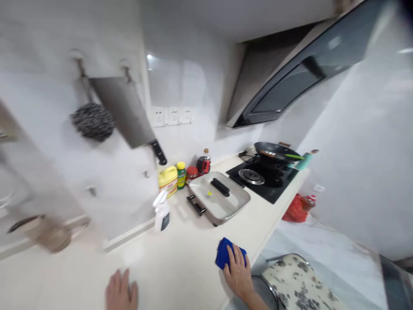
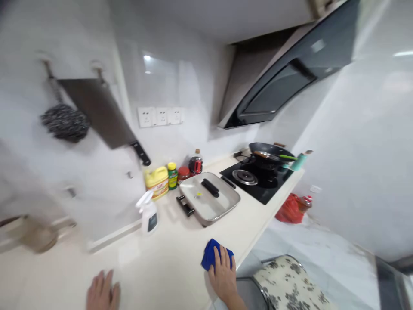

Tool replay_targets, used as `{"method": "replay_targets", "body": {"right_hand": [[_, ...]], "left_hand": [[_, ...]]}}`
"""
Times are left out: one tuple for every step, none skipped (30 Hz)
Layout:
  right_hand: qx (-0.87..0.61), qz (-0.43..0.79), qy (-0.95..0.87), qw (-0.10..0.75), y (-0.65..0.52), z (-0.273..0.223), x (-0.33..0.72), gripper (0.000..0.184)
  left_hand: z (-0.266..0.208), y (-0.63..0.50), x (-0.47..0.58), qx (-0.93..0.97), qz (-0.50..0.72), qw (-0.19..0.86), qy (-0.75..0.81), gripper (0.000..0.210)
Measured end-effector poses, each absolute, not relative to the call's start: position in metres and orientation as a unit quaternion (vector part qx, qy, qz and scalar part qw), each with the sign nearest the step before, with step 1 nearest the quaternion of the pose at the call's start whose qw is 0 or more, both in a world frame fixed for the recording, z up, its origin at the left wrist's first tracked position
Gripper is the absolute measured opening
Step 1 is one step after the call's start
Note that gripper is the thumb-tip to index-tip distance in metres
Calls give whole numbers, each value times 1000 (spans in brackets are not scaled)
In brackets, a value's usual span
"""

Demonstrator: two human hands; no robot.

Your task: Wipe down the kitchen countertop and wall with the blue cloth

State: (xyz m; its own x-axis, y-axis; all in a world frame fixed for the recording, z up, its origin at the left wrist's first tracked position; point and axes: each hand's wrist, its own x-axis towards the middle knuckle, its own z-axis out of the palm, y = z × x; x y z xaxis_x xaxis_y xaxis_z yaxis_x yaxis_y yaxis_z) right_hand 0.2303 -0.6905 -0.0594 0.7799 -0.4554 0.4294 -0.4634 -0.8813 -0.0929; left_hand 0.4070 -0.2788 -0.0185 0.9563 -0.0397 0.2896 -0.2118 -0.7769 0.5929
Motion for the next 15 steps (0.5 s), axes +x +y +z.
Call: {"method": "replay_targets", "body": {"right_hand": [[948, 220, -230, 2, -672, -57, 228, 80], [953, 214, -216, -5, -654, -55, 225, 81], [957, 207, -202, -14, -636, -53, 224, 81], [962, 199, -185, -24, -618, -50, 223, 82], [967, 192, -166, -34, -601, -48, 223, 82], [971, 186, -147, -44, -584, -45, 224, 83], [974, 180, -129, -53, -566, -42, 225, 83], [977, 172, -111, -62, -549, -39, 227, 84], [979, 163, -94, -72, -533, -35, 229, 84], [982, 149, -76, -85, -517, -31, 232, 84], [985, 130, -56, -101, -502, -26, 236, 84], [987, 105, -31, -120, -488, -21, 239, 83], [987, 77, -3, -141, -477, -16, 241, 83], [985, 47, 25, -162, -467, -10, 243, 82], [982, 18, 52, -180, -461, -5, 244, 83]], "left_hand": [[-15, -275, 400, 926, 120, 347, -82, 60], [-12, -271, 393, 918, 108, 371, -89, 59], [-9, -265, 385, 909, 91, 397, -94, 57], [-6, -259, 376, 898, 76, 423, -96, 55], [-4, -252, 368, 887, 62, 447, -97, 52], [-2, -246, 358, 878, 48, 467, -96, 50], [-1, -239, 350, 870, 37, 483, -95, 47], [0, -233, 341, 863, 26, 496, -92, 45], [1, -227, 333, 857, 17, 507, -88, 44], [2, -222, 327, 851, 10, 518, -84, 44], [3, -217, 321, 845, 4, 528, -80, 43], [4, -214, 317, 839, 0, 538, -76, 43], [5, -211, 313, 833, -4, 548, -71, 43], [7, -209, 311, 828, -8, 557, -63, 44], [8, -207, 308, 824, -12, 563, -53, 46]]}}
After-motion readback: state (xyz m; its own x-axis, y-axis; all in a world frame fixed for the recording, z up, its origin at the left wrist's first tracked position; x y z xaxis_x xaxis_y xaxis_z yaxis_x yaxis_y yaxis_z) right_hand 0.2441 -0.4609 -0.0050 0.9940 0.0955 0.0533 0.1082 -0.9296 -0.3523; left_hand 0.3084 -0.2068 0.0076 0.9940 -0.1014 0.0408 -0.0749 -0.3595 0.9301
